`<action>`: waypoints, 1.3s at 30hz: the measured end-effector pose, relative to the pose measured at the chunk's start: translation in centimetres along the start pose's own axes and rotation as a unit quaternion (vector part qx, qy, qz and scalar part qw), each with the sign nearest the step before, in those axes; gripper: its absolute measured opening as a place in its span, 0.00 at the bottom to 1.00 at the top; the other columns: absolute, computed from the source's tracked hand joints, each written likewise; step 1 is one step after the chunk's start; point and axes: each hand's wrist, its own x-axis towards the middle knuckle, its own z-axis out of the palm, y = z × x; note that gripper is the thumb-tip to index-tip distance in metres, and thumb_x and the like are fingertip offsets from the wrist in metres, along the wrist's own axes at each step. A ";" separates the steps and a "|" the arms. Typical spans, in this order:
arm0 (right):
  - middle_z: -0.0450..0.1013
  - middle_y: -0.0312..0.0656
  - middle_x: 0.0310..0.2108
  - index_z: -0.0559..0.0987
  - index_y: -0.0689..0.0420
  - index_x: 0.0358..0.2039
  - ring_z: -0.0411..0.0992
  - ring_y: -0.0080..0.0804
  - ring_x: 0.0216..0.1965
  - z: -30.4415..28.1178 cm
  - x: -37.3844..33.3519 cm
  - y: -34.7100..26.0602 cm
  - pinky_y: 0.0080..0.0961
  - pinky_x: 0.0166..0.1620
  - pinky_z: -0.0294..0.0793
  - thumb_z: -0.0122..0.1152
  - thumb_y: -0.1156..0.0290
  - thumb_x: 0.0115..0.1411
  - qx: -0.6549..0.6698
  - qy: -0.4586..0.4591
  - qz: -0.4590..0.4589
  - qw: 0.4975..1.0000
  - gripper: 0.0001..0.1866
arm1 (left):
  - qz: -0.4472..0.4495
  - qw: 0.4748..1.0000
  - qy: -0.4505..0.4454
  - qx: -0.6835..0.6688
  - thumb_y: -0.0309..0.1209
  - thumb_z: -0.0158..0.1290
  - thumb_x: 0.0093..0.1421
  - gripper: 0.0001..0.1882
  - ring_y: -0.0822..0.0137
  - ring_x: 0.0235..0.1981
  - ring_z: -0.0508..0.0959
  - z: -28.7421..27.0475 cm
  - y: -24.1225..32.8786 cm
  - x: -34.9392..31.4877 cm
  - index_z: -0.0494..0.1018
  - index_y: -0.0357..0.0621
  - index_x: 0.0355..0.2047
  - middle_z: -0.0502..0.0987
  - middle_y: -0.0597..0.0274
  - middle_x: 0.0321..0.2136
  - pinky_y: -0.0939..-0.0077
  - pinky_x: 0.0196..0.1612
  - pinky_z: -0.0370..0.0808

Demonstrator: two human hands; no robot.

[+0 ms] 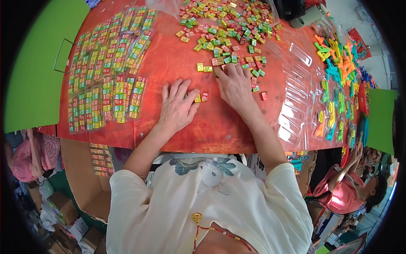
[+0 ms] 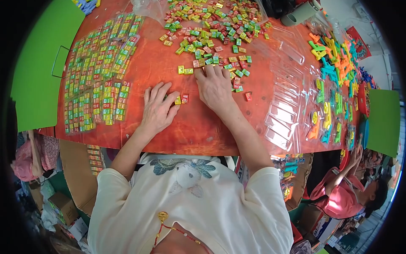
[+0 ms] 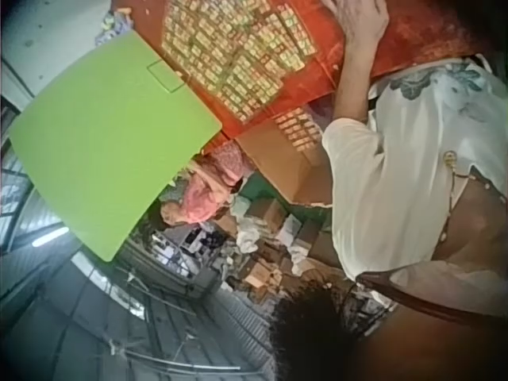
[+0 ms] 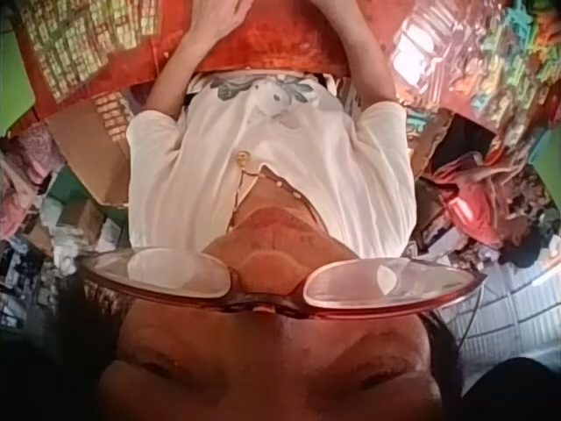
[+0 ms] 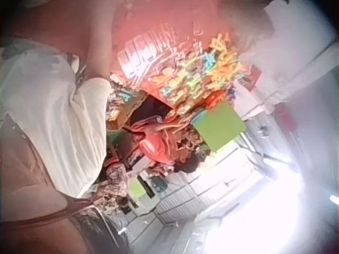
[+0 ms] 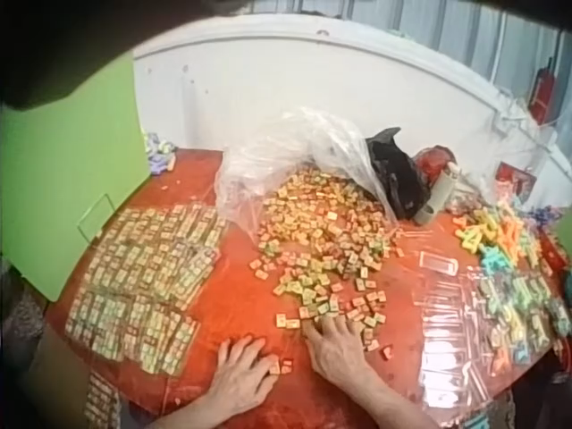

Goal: Arranging small colorful toy blocks into rows on a workspace.

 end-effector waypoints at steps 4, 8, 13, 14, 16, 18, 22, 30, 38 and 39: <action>0.72 0.39 0.41 0.80 0.51 0.49 0.70 0.37 0.43 -0.3 -2.4 -1.1 0.37 0.47 0.66 0.65 0.71 0.56 0.020 -0.006 -0.036 0.999 0.17 | -0.004 1.000 -0.003 0.000 0.36 0.59 0.57 0.22 0.47 0.63 0.64 -0.1 -0.1 0.1 0.75 0.48 0.52 0.68 0.51 0.59 0.40 0.63 0.57; 0.72 0.39 0.39 0.79 0.56 0.45 0.71 0.35 0.41 -0.6 -4.0 -2.8 0.36 0.45 0.65 0.59 0.73 0.55 0.076 0.029 -0.049 0.995 0.16 | -0.004 1.000 0.002 -0.014 0.36 0.60 0.56 0.21 0.46 0.62 0.64 -0.1 0.0 0.1 0.75 0.47 0.50 0.67 0.49 0.58 0.38 0.63 0.57; 0.72 0.40 0.37 0.79 0.55 0.42 0.71 0.37 0.40 -0.9 -4.0 -3.7 0.37 0.45 0.65 0.61 0.72 0.55 0.131 -0.005 -0.049 0.990 0.12 | -0.003 1.000 0.010 -0.010 0.36 0.60 0.56 0.21 0.45 0.62 0.63 0.0 -0.1 -0.1 0.75 0.47 0.50 0.67 0.48 0.58 0.37 0.62 0.57; 0.71 0.41 0.36 0.78 0.55 0.41 0.71 0.38 0.39 -0.9 -3.0 -3.4 0.37 0.45 0.65 0.62 0.72 0.55 0.121 0.000 -0.043 0.992 0.12 | -0.002 1.000 0.005 -0.009 0.36 0.60 0.55 0.22 0.45 0.62 0.63 -0.1 -0.2 -0.1 0.75 0.47 0.51 0.67 0.48 0.58 0.37 0.62 0.57; 0.73 0.41 0.36 0.79 0.54 0.45 0.73 0.39 0.40 -0.7 -1.0 -2.5 0.39 0.45 0.66 0.63 0.72 0.58 0.100 0.012 -0.022 0.995 0.13 | 0.000 1.000 -0.002 -0.009 0.36 0.60 0.55 0.23 0.45 0.62 0.63 -0.2 -0.1 -0.1 0.74 0.46 0.51 0.67 0.48 0.58 0.37 0.62 0.57; 0.73 0.40 0.37 0.79 0.54 0.45 0.73 0.39 0.40 0.2 0.9 -2.0 0.40 0.46 0.67 0.62 0.71 0.59 0.065 0.026 -0.005 0.998 0.13 | -0.017 1.000 -0.020 -0.017 0.37 0.60 0.56 0.28 0.46 0.63 0.63 -0.7 0.1 0.1 0.71 0.47 0.57 0.66 0.49 0.61 0.42 0.65 0.56; 0.74 0.40 0.38 0.80 0.53 0.46 0.72 0.40 0.43 -0.3 1.1 -1.3 0.40 0.46 0.68 0.61 0.72 0.60 0.109 0.021 0.002 0.994 0.13 | -0.072 0.987 -0.005 -0.142 0.34 0.61 0.57 0.35 0.46 0.64 0.64 -3.4 -1.5 -0.6 0.65 0.45 0.65 0.63 0.47 0.64 0.56 0.66 0.59; 0.72 0.45 0.44 0.78 0.55 0.52 0.71 0.44 0.46 -4.9 -9.1 2.2 0.41 0.47 0.68 0.65 0.72 0.58 0.087 0.063 0.133 0.985 0.20 | -0.094 0.989 -0.117 -0.013 0.33 0.63 0.54 0.37 0.45 0.55 0.70 -5.5 -0.7 -0.7 0.64 0.44 0.64 0.66 0.47 0.57 0.54 0.55 0.73; 0.72 0.45 0.50 0.77 0.56 0.53 0.71 0.43 0.50 -7.4 -20.3 3.3 0.40 0.54 0.66 0.63 0.74 0.57 -0.043 0.011 0.297 0.954 0.21 | -0.079 0.991 -0.112 -0.005 0.28 0.63 0.54 0.35 0.45 0.56 0.70 -5.1 -0.9 -1.1 0.66 0.45 0.64 0.67 0.47 0.56 0.56 0.57 0.71; 0.72 0.44 0.50 0.77 0.56 0.53 0.71 0.43 0.50 -7.5 -21.1 3.2 0.40 0.54 0.66 0.63 0.74 0.58 -0.036 0.014 0.299 0.953 0.21 | -0.079 0.990 -0.115 -0.011 0.28 0.62 0.54 0.35 0.45 0.56 0.70 -5.1 -0.9 -1.2 0.66 0.45 0.64 0.67 0.47 0.57 0.57 0.57 0.71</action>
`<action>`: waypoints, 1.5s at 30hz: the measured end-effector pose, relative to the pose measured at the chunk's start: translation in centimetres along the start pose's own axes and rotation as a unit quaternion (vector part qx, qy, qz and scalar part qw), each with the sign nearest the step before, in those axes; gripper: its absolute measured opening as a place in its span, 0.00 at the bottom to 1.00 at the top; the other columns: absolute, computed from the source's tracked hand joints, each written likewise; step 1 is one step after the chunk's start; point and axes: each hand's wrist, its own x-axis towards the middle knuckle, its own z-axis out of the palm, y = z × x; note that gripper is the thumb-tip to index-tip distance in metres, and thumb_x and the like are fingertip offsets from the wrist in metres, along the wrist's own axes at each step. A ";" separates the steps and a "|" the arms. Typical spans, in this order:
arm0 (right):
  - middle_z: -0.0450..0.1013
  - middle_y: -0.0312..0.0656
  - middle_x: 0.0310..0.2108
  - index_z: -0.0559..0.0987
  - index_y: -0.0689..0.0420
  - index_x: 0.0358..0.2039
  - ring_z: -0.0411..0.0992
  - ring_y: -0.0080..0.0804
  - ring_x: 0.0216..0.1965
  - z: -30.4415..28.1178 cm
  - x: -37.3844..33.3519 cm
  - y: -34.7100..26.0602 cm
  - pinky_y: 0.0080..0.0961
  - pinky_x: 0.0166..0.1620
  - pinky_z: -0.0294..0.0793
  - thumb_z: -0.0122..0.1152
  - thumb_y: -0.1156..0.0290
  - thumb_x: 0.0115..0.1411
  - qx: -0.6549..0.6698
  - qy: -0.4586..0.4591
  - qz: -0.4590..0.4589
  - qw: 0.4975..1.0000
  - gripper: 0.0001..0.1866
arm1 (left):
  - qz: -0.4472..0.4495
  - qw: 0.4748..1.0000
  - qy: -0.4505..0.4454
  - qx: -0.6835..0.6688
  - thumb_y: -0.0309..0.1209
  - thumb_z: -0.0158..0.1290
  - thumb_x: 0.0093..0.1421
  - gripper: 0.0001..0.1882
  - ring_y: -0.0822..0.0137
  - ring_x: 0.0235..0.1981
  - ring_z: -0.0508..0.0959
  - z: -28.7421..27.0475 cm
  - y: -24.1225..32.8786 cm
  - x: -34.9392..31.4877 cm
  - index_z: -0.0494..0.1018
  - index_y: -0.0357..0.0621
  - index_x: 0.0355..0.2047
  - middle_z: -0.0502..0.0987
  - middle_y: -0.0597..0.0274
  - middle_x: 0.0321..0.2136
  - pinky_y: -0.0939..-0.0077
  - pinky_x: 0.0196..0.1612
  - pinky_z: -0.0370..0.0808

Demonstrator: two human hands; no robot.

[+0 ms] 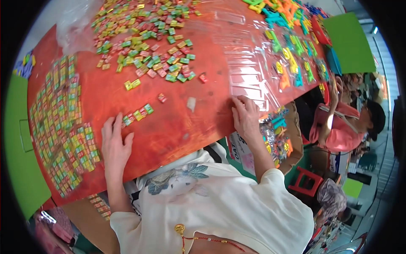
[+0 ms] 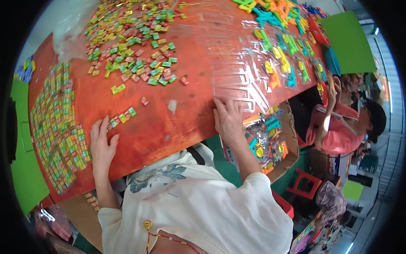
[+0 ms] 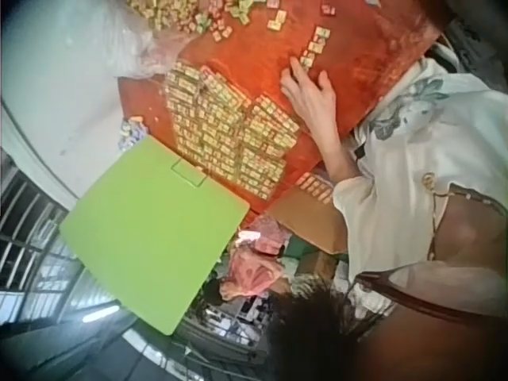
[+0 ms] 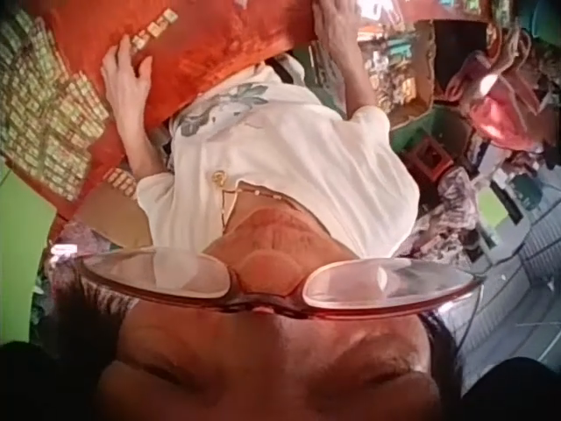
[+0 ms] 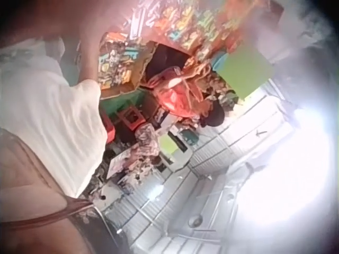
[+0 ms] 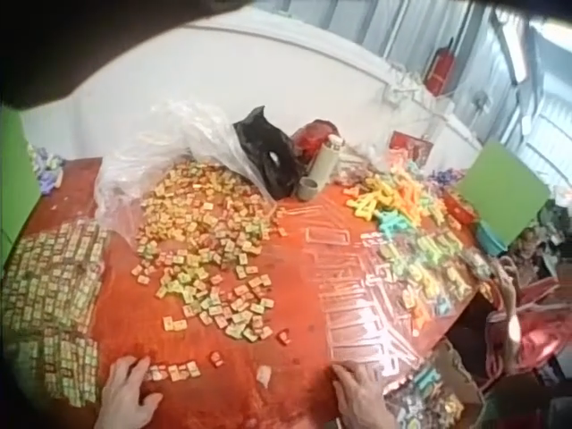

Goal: Arranging small colorful toy blocks into rows on a workspace.

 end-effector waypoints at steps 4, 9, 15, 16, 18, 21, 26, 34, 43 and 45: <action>0.70 0.45 0.55 0.76 0.56 0.55 0.69 0.44 0.51 -0.5 0.0 0.8 0.43 0.54 0.64 0.64 0.71 0.58 -0.013 0.024 -0.016 1.000 0.23 | -0.004 1.000 0.002 -0.022 0.27 0.62 0.55 0.34 0.46 0.57 0.69 0.1 -0.2 0.2 0.67 0.45 0.64 0.67 0.48 0.57 0.57 0.57 0.71; 0.65 0.50 0.64 0.72 0.56 0.61 0.64 0.50 0.62 1.1 3.1 3.3 0.48 0.62 0.62 0.62 0.64 0.61 -0.063 -0.009 -0.017 0.998 0.28 | 0.036 0.998 0.058 0.017 0.33 0.62 0.55 0.33 0.44 0.56 0.69 0.9 -0.7 -0.2 0.68 0.46 0.62 0.67 0.47 0.58 0.53 0.58 0.69; 0.69 0.46 0.58 0.74 0.54 0.60 0.66 0.49 0.58 1.8 0.7 0.4 0.48 0.59 0.62 0.61 0.66 0.61 -0.011 -0.023 -0.090 0.996 0.25 | 0.040 0.995 0.066 0.059 0.35 0.64 0.52 0.35 0.50 0.55 0.69 1.0 0.2 -0.4 0.69 0.49 0.62 0.68 0.51 0.59 0.55 0.53 0.68; 0.69 0.47 0.58 0.74 0.55 0.59 0.65 0.51 0.58 1.5 0.2 -1.4 0.49 0.60 0.61 0.61 0.68 0.61 0.010 -0.037 -0.108 0.993 0.25 | 0.040 0.996 0.062 0.057 0.35 0.64 0.52 0.35 0.50 0.55 0.69 0.9 0.2 -0.4 0.69 0.50 0.62 0.68 0.51 0.59 0.56 0.53 0.68; 0.68 0.46 0.59 0.75 0.55 0.59 0.64 0.53 0.58 2.0 -1.0 -4.6 0.50 0.61 0.59 0.62 0.68 0.58 0.034 -0.055 -0.154 0.986 0.27 | 0.042 0.996 0.057 0.051 0.34 0.64 0.52 0.35 0.50 0.55 0.69 0.7 0.0 -0.4 0.69 0.49 0.62 0.68 0.51 0.58 0.56 0.53 0.69; 0.67 0.47 0.59 0.74 0.54 0.60 0.64 0.50 0.59 2.4 -1.9 -9.6 0.49 0.57 0.61 0.66 0.65 0.54 0.073 -0.097 -0.228 0.966 0.31 | 0.041 0.998 0.044 -0.004 0.32 0.64 0.53 0.35 0.50 0.55 0.70 0.4 -1.0 0.0 0.68 0.47 0.62 0.68 0.51 0.58 0.55 0.52 0.70; 0.66 0.47 0.59 0.74 0.54 0.58 0.64 0.47 0.59 3.6 -1.2 -16.0 0.45 0.56 0.61 0.66 0.64 0.55 0.136 -0.110 -0.282 0.943 0.30 | 0.039 0.999 0.013 -0.020 0.29 0.63 0.54 0.33 0.48 0.53 0.71 -0.6 -1.1 0.6 0.68 0.42 0.61 0.69 0.50 0.53 0.58 0.54 0.74; 0.62 0.51 0.62 0.73 0.58 0.58 0.62 0.48 0.60 3.2 0.2 -20.3 0.49 0.57 0.61 0.64 0.65 0.58 0.206 -0.148 -0.315 0.915 0.27 | -0.010 0.999 -0.009 -0.032 0.29 0.62 0.56 0.30 0.48 0.51 0.74 -1.6 -1.6 0.3 0.68 0.41 0.59 0.69 0.50 0.50 0.58 0.50 0.76; 0.67 0.47 0.57 0.75 0.56 0.55 0.67 0.45 0.55 3.3 3.1 -15.5 0.46 0.56 0.62 0.64 0.70 0.57 0.147 -0.107 -0.274 0.944 0.24 | -0.003 1.000 0.011 0.021 0.28 0.61 0.57 0.20 0.51 0.44 0.78 -0.1 -1.8 0.4 0.72 0.40 0.50 0.69 0.54 0.44 0.59 0.42 0.79; 0.68 0.47 0.55 0.74 0.56 0.57 0.68 0.45 0.52 3.1 3.1 -14.7 0.42 0.54 0.63 0.63 0.72 0.58 0.134 -0.112 -0.269 0.947 0.24 | 0.012 0.999 0.023 0.019 0.27 0.61 0.57 0.18 0.51 0.44 0.78 0.1 -1.9 0.4 0.73 0.40 0.48 0.69 0.55 0.42 0.59 0.41 0.80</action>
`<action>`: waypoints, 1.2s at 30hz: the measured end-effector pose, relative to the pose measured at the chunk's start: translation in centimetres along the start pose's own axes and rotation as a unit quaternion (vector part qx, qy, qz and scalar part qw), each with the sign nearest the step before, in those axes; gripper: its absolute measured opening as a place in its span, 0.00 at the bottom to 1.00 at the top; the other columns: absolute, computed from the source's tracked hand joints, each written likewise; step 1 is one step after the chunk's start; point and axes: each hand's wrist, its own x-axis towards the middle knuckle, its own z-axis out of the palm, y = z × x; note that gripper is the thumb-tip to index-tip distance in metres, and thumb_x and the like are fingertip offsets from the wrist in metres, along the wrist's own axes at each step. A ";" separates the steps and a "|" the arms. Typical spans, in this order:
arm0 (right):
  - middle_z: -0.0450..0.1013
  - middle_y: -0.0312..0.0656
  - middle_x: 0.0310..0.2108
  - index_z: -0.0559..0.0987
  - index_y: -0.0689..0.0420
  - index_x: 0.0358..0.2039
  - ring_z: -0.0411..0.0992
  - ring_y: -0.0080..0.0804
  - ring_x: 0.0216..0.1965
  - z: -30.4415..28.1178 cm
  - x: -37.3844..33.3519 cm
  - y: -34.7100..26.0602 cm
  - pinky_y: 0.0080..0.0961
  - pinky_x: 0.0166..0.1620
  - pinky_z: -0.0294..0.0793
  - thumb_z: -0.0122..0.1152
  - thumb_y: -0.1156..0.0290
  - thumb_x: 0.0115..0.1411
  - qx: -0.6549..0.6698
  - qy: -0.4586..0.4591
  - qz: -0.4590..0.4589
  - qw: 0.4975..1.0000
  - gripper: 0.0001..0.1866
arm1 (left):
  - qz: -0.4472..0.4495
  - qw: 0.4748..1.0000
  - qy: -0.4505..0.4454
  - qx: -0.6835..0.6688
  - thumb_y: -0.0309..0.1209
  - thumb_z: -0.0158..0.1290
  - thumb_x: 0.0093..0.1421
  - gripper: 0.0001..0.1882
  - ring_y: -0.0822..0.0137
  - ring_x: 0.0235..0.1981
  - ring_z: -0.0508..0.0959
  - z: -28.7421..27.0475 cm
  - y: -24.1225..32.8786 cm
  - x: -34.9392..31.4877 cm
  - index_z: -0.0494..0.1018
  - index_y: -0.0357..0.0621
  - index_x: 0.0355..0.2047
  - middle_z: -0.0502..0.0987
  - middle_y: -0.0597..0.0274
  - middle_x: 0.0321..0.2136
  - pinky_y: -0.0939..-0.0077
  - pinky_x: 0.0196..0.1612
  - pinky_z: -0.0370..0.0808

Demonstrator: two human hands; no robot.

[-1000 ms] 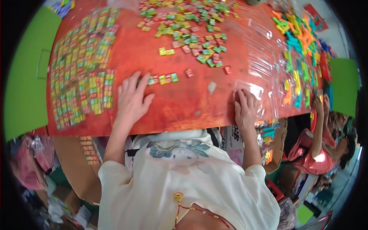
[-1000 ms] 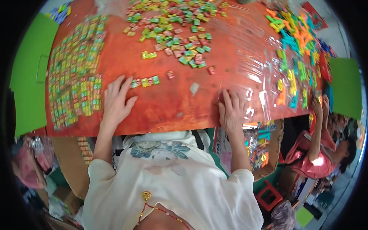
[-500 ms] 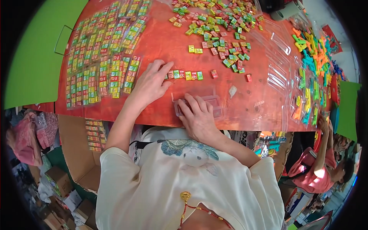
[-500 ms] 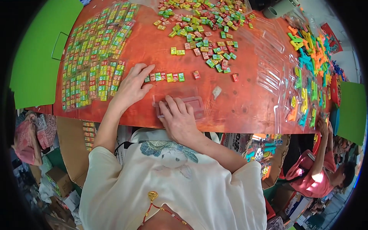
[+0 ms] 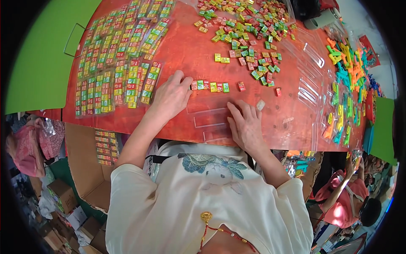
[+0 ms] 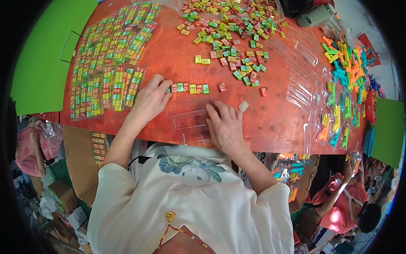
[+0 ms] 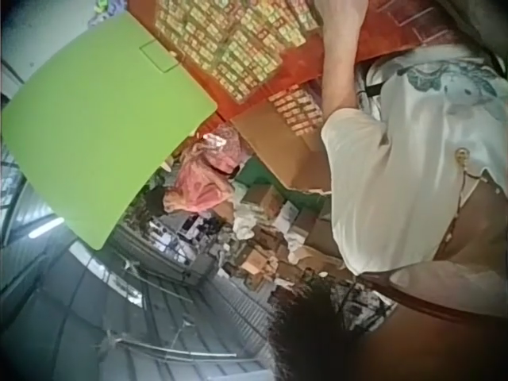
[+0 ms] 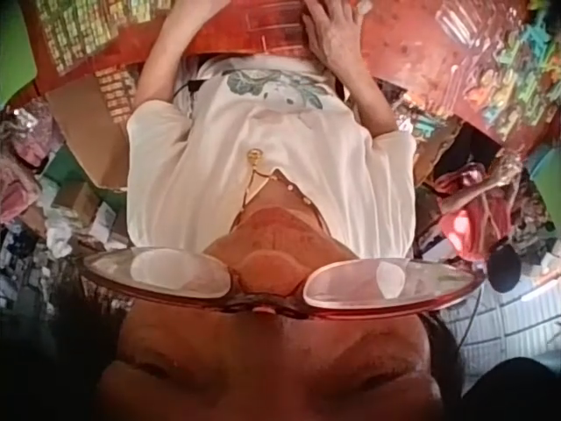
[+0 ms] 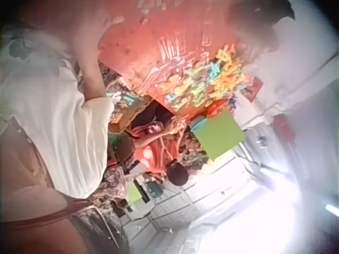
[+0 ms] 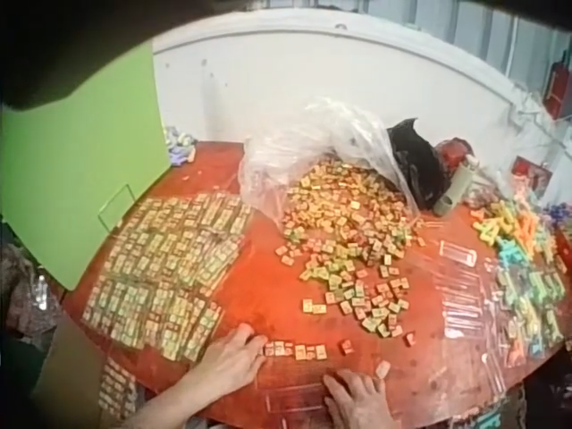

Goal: Arranging small colorful toy blocks into rows on a workspace.

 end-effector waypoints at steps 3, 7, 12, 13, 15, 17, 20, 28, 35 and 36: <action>0.68 0.46 0.53 0.75 0.56 0.57 0.68 0.44 0.51 -0.2 -1.0 0.1 0.41 0.53 0.64 0.64 0.71 0.58 -0.013 -0.020 -0.022 0.999 0.24 | 0.006 1.000 -0.006 -0.006 0.27 0.61 0.58 0.20 0.50 0.43 0.78 0.0 0.0 0.0 0.72 0.41 0.50 0.69 0.54 0.43 0.58 0.41 0.80; 0.70 0.45 0.50 0.75 0.56 0.56 0.69 0.42 0.49 -0.7 -1.1 -0.1 0.41 0.52 0.64 0.64 0.71 0.58 -0.001 -0.029 -0.032 0.999 0.24 | -0.003 0.999 -0.014 -0.041 0.31 0.60 0.58 0.21 0.49 0.43 0.77 -1.0 0.8 0.3 0.72 0.41 0.51 0.69 0.50 0.42 0.57 0.41 0.80; 0.71 0.42 0.43 0.77 0.54 0.51 0.71 0.40 0.43 -0.8 1.5 1.3 0.40 0.48 0.65 0.64 0.68 0.59 -0.024 0.025 -0.021 0.999 0.19 | -0.013 0.999 -0.027 0.021 0.41 0.60 0.60 0.25 0.50 0.42 0.78 -0.5 2.2 1.0 0.72 0.49 0.56 0.69 0.51 0.42 0.56 0.39 0.80; 0.71 0.42 0.43 0.77 0.54 0.51 0.71 0.40 0.43 -0.6 2.0 1.7 0.40 0.48 0.65 0.64 0.68 0.59 -0.025 0.026 -0.021 0.999 0.19 | -0.012 0.999 -0.027 0.022 0.41 0.60 0.60 0.25 0.50 0.42 0.78 -0.3 2.3 1.1 0.72 0.49 0.56 0.69 0.51 0.42 0.56 0.39 0.80; 0.72 0.41 0.42 0.77 0.54 0.50 0.71 0.40 0.43 -0.2 2.9 2.4 0.39 0.47 0.66 0.64 0.67 0.59 -0.025 0.046 -0.010 0.999 0.18 | 0.005 0.998 -0.021 0.061 0.41 0.60 0.60 0.23 0.51 0.40 0.78 0.2 2.4 1.5 0.74 0.50 0.54 0.69 0.52 0.41 0.56 0.39 0.80; 0.71 0.41 0.41 0.77 0.54 0.50 0.71 0.40 0.43 -0.1 3.5 2.6 0.39 0.47 0.66 0.64 0.67 0.58 -0.026 0.046 -0.004 0.999 0.19 | 0.019 0.997 -0.004 0.073 0.41 0.60 0.60 0.23 0.52 0.40 0.78 1.2 1.9 1.4 0.75 0.51 0.54 0.68 0.53 0.41 0.57 0.38 0.79; 0.71 0.41 0.41 0.77 0.55 0.51 0.71 0.40 0.42 -0.1 4.9 2.5 0.37 0.46 0.66 0.65 0.67 0.58 -0.015 0.034 -0.010 0.999 0.20 | 0.038 0.996 0.010 0.076 0.39 0.60 0.60 0.21 0.52 0.40 0.78 1.4 1.8 1.4 0.75 0.51 0.53 0.68 0.53 0.40 0.57 0.38 0.79; 0.69 0.46 0.41 0.77 0.58 0.49 0.72 0.46 0.43 1.6 8.7 2.2 0.40 0.45 0.73 0.66 0.70 0.56 0.014 -0.082 -0.070 0.994 0.20 | 0.041 0.999 0.008 0.032 0.34 0.61 0.59 0.20 0.52 0.40 0.77 1.2 2.0 1.4 0.75 0.48 0.51 0.68 0.53 0.39 0.57 0.40 0.80; 0.69 0.49 0.40 0.78 0.57 0.47 0.72 0.49 0.41 1.3 8.7 2.3 0.41 0.45 0.75 0.66 0.71 0.57 0.041 -0.041 -0.082 0.995 0.17 | 0.040 0.999 0.010 0.017 0.32 0.61 0.59 0.18 0.53 0.40 0.77 0.9 2.3 1.1 0.76 0.50 0.50 0.69 0.56 0.37 0.59 0.38 0.80; 0.69 0.49 0.39 0.78 0.56 0.47 0.72 0.49 0.41 0.8 8.4 1.9 0.41 0.45 0.75 0.66 0.72 0.57 0.046 -0.028 -0.079 0.995 0.17 | 0.041 0.999 0.014 0.001 0.32 0.61 0.59 0.18 0.53 0.40 0.77 0.5 2.4 1.0 0.76 0.50 0.50 0.69 0.56 0.37 0.59 0.38 0.80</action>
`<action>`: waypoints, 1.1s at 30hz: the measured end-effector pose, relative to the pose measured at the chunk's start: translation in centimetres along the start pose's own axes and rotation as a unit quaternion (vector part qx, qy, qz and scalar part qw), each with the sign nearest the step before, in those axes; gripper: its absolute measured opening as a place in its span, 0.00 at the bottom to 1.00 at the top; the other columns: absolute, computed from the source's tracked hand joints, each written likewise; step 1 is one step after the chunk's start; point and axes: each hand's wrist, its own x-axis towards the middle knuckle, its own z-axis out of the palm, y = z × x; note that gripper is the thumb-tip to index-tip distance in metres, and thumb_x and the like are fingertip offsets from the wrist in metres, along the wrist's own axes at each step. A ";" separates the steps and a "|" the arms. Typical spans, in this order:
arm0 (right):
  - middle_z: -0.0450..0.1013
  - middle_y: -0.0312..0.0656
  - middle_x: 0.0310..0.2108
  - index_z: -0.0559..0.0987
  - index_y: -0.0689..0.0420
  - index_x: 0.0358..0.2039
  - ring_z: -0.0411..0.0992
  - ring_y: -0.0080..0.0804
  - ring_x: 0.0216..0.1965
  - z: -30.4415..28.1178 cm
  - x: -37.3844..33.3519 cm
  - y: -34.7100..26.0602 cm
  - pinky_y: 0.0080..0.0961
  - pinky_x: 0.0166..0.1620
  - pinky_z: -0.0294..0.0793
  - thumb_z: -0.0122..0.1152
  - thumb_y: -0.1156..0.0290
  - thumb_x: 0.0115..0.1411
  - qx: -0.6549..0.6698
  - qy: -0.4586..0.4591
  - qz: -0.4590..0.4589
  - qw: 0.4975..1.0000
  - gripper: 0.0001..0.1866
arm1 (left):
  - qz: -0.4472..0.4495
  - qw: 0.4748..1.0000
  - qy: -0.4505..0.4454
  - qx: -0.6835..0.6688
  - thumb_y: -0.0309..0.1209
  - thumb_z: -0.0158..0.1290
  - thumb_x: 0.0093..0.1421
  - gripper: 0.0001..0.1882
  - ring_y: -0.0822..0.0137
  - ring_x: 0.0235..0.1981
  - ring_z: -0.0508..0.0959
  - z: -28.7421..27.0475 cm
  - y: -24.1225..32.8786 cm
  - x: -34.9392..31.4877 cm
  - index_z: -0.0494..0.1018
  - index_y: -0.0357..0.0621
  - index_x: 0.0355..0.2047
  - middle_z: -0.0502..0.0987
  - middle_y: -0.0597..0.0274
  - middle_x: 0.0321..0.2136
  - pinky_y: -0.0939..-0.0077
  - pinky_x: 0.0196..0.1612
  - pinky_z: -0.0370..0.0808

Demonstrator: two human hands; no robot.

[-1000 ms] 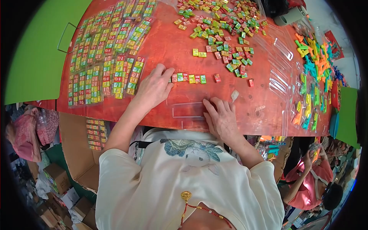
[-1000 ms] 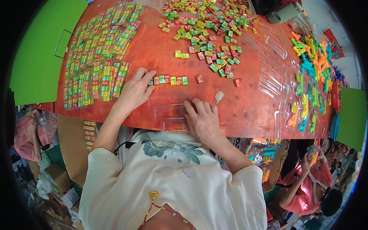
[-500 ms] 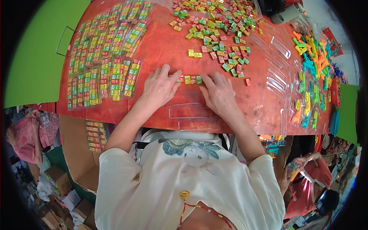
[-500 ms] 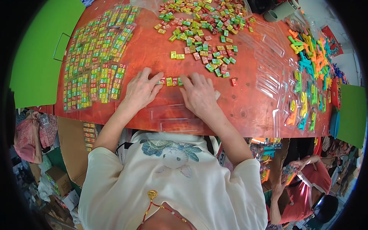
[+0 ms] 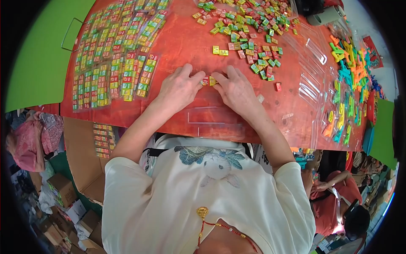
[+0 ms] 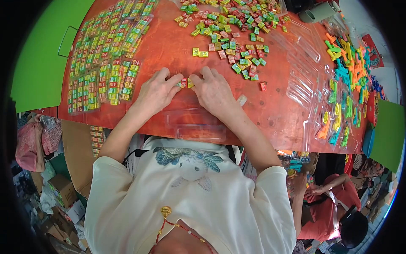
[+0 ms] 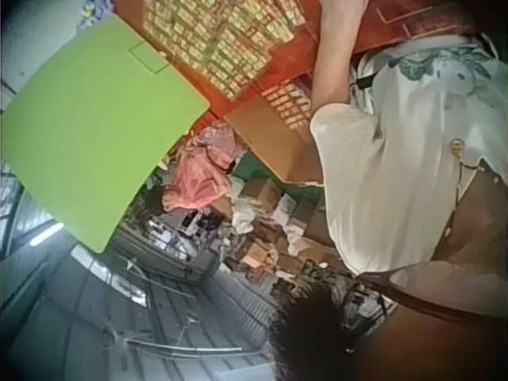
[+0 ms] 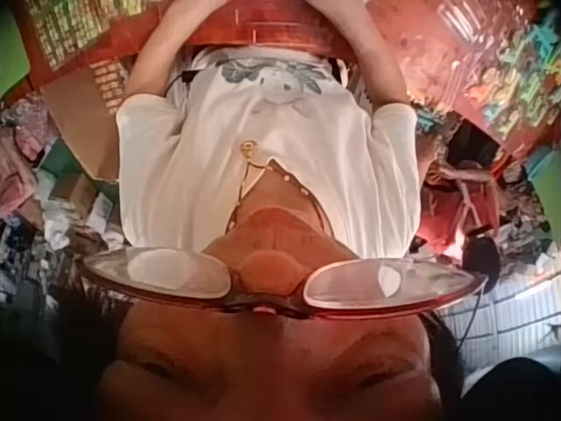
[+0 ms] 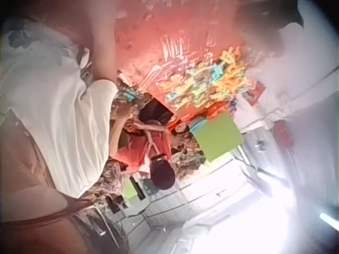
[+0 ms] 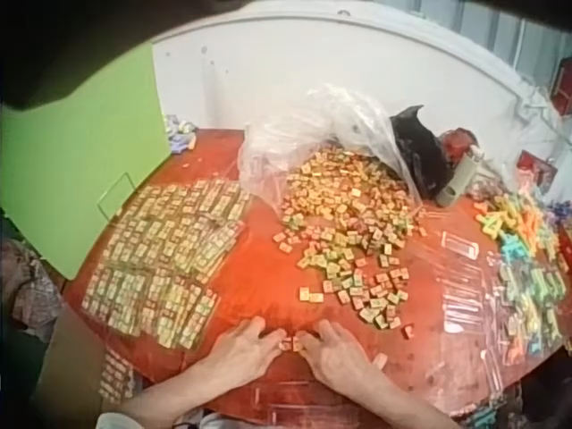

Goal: Arranging small colorful toy blocks into rows on a workspace.

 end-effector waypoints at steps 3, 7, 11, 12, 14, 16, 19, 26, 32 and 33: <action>0.70 0.48 0.40 0.79 0.57 0.46 0.72 0.50 0.42 -1.0 -1.3 -1.2 0.42 0.44 0.75 0.66 0.73 0.56 0.016 0.005 0.004 1.000 0.16 | 0.000 1.000 -0.013 -0.013 0.32 0.61 0.58 0.18 0.53 0.39 0.78 -1.4 1.5 -1.1 0.76 0.50 0.50 0.69 0.55 0.37 0.59 0.38 0.79; 0.70 0.48 0.42 0.78 0.58 0.47 0.72 0.50 0.44 -0.4 -3.7 -2.2 0.42 0.46 0.76 0.67 0.72 0.56 0.041 -0.030 0.015 0.999 0.17 | 0.007 0.999 -0.034 -0.005 0.33 0.61 0.58 0.20 0.53 0.39 0.77 -0.9 2.7 -3.7 0.75 0.47 0.52 0.69 0.54 0.37 0.59 0.38 0.79; 0.70 0.49 0.45 0.77 0.58 0.51 0.72 0.50 0.48 -1.3 -4.3 -2.4 0.41 0.50 0.76 0.67 0.74 0.56 0.082 -0.034 0.031 0.996 0.21 | 0.007 0.999 -0.030 -0.025 0.32 0.60 0.60 0.21 0.52 0.40 0.77 -1.0 3.0 -4.7 0.74 0.46 0.54 0.69 0.53 0.39 0.59 0.39 0.79; 0.70 0.49 0.45 0.77 0.58 0.51 0.72 0.50 0.48 -1.3 -4.4 -2.3 0.41 0.50 0.76 0.67 0.74 0.56 0.083 -0.035 0.030 0.996 0.21 | -0.002 0.998 -0.044 -0.041 0.32 0.59 0.60 0.21 0.51 0.41 0.77 -1.2 3.0 -4.7 0.74 0.46 0.55 0.70 0.52 0.41 0.58 0.40 0.78; 0.70 0.50 0.46 0.77 0.57 0.53 0.73 0.50 0.48 -1.2 -4.6 -2.0 0.40 0.49 0.76 0.66 0.76 0.57 0.096 -0.016 0.023 0.995 0.22 | -0.022 0.995 -0.019 -0.092 0.30 0.58 0.61 0.21 0.50 0.44 0.77 -1.2 2.7 -5.2 0.73 0.45 0.56 0.71 0.51 0.44 0.58 0.41 0.78; 0.70 0.49 0.45 0.77 0.57 0.52 0.73 0.50 0.46 -1.3 -4.8 -1.8 0.40 0.48 0.77 0.66 0.76 0.57 0.114 0.000 0.031 0.993 0.21 | -0.075 0.980 0.001 -0.185 0.25 0.54 0.63 0.21 0.48 0.49 0.75 -1.9 2.2 -5.9 0.72 0.41 0.57 0.71 0.48 0.49 0.59 0.46 0.77; 0.71 0.47 0.42 0.78 0.58 0.49 0.74 0.48 0.43 -1.1 -5.4 -1.2 0.39 0.44 0.76 0.66 0.76 0.57 0.119 0.017 0.040 0.992 0.18 | -0.035 0.984 0.094 -0.150 0.25 0.55 0.61 0.20 0.47 0.47 0.75 -1.0 0.5 -6.8 0.73 0.41 0.55 0.71 0.49 0.48 0.57 0.47 0.75; 0.71 0.44 0.35 0.78 0.58 0.42 0.74 0.45 0.39 0.1 -5.8 -0.7 0.39 0.41 0.76 0.66 0.76 0.56 0.074 0.031 0.038 0.996 0.12 | 0.014 0.996 0.093 0.005 0.26 0.60 0.56 0.20 0.50 0.52 0.72 0.8 0.4 -8.2 0.78 0.44 0.50 0.73 0.51 0.52 0.54 0.54 0.67; 0.72 0.44 0.33 0.76 0.57 0.39 0.75 0.45 0.38 0.7 -5.3 -1.0 0.40 0.41 0.76 0.64 0.75 0.58 0.089 0.048 0.072 0.992 0.09 | 0.020 0.989 0.108 0.098 0.29 0.61 0.55 0.21 0.51 0.53 0.72 1.0 0.4 -8.1 0.79 0.46 0.51 0.73 0.52 0.54 0.51 0.57 0.62; 0.72 0.44 0.33 0.76 0.57 0.39 0.75 0.45 0.38 0.8 -5.3 -0.9 0.40 0.41 0.76 0.64 0.75 0.58 0.087 0.050 0.073 0.992 0.09 | 0.023 0.988 0.103 0.115 0.29 0.61 0.56 0.21 0.51 0.54 0.71 1.1 0.4 -8.1 0.78 0.46 0.51 0.73 0.51 0.55 0.50 0.57 0.62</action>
